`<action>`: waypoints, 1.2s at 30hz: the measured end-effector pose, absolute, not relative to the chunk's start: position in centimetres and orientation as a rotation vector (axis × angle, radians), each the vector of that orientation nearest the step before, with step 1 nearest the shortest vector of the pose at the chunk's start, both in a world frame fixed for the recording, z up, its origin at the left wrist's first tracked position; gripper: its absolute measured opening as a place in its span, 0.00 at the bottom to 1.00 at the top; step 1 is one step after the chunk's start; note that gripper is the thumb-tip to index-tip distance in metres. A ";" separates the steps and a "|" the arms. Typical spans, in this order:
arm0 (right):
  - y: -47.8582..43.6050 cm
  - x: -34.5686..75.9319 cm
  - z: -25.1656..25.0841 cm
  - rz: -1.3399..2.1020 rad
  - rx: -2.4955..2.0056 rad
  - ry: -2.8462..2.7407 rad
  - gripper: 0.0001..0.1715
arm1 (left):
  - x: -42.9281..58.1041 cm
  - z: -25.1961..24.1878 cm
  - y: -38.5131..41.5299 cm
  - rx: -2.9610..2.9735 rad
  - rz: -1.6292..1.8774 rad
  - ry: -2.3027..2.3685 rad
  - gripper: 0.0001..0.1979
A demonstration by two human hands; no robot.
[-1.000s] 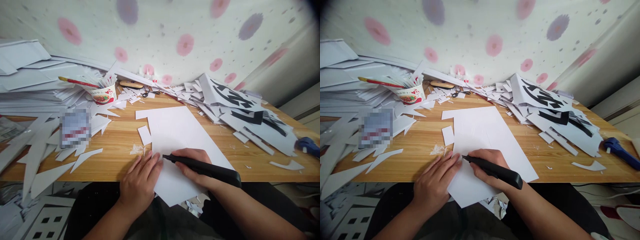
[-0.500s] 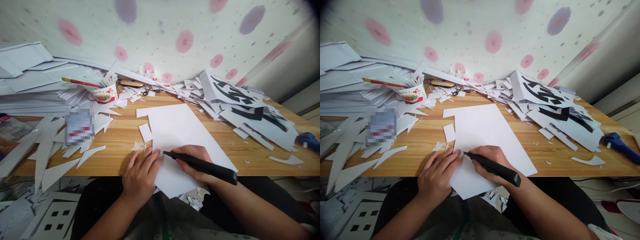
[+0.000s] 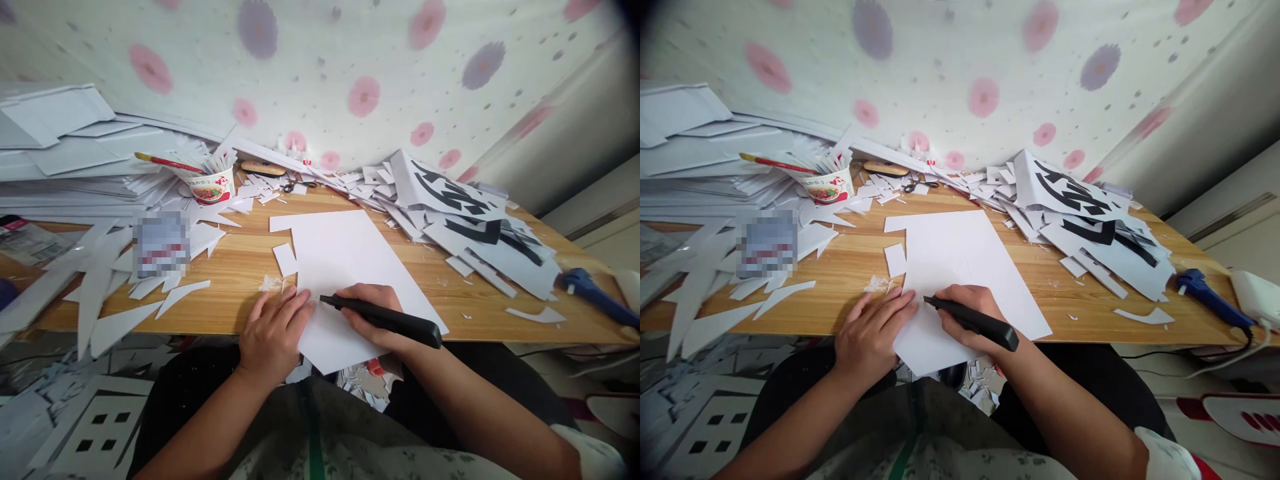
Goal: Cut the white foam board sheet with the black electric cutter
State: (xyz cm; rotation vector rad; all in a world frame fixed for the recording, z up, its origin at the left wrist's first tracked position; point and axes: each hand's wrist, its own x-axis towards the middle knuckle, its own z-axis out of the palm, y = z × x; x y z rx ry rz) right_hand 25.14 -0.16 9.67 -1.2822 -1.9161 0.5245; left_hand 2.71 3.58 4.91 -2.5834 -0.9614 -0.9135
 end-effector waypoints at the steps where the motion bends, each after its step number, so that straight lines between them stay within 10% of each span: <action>1: -0.2 25.1 9.7 0.524 -1.280 -1.915 0.10 | 2.7 4.9 3.6 -2.585 -0.916 -0.962 0.16; 36: -0.6 26.1 9.8 0.451 -1.103 -1.984 0.10 | 3.2 5.3 3.6 -2.603 -1.048 -0.981 0.15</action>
